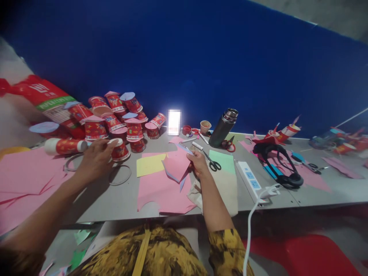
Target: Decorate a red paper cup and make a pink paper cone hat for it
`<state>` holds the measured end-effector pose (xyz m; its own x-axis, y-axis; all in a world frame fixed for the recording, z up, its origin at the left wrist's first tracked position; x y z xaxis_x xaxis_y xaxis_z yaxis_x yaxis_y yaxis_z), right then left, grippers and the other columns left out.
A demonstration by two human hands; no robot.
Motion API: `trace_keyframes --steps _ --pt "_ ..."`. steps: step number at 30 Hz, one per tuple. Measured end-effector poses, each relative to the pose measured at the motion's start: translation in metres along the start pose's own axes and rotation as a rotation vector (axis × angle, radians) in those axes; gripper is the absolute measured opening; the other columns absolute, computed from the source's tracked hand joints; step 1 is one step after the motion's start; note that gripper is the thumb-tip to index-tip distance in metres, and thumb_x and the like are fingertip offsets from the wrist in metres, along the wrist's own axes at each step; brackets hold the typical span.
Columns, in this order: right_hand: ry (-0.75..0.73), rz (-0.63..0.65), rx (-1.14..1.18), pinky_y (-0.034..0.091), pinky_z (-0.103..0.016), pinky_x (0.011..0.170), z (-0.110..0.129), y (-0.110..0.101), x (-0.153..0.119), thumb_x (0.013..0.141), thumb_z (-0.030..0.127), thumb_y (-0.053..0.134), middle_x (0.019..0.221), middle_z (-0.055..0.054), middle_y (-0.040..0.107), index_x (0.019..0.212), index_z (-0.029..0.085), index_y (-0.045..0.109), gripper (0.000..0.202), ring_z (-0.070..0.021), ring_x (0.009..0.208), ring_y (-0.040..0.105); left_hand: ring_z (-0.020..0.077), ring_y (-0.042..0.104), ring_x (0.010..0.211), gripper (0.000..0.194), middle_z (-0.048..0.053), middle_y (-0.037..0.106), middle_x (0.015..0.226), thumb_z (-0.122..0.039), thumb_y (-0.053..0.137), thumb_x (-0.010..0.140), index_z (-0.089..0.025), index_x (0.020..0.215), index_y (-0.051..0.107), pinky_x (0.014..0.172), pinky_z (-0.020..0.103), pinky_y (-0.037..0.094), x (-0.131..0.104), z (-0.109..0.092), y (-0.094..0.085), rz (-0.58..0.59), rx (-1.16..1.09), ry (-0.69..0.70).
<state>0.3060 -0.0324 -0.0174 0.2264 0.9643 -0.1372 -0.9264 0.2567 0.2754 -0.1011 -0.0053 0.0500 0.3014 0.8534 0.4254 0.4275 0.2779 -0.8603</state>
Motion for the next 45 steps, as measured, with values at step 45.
trace_keyframes --steps 45 --pt "-0.104 -0.191 -0.295 0.037 -0.024 0.040 -0.002 0.006 -0.005 0.068 0.041 0.073 0.054 0.007 0.060 0.087 0.022 0.065 0.028 -0.0137 0.042 0.052 0.0305 0.070 0.087 0.025 0.015 0.073 0.096 -0.014 0.045 0.100 -0.019 0.087 0.066 0.077 0.041 0.048 -0.042 -0.070 0.054 0.473 0.143 0.168"
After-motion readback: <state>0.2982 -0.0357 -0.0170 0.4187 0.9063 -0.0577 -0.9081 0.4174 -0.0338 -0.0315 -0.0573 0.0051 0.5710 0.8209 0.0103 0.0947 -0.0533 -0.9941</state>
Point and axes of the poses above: each hand's wrist, its own x-axis towards the middle knuckle, its own y-axis out of the palm, z = x × y, the point moved 1 cm from there along x, towards the middle knuckle
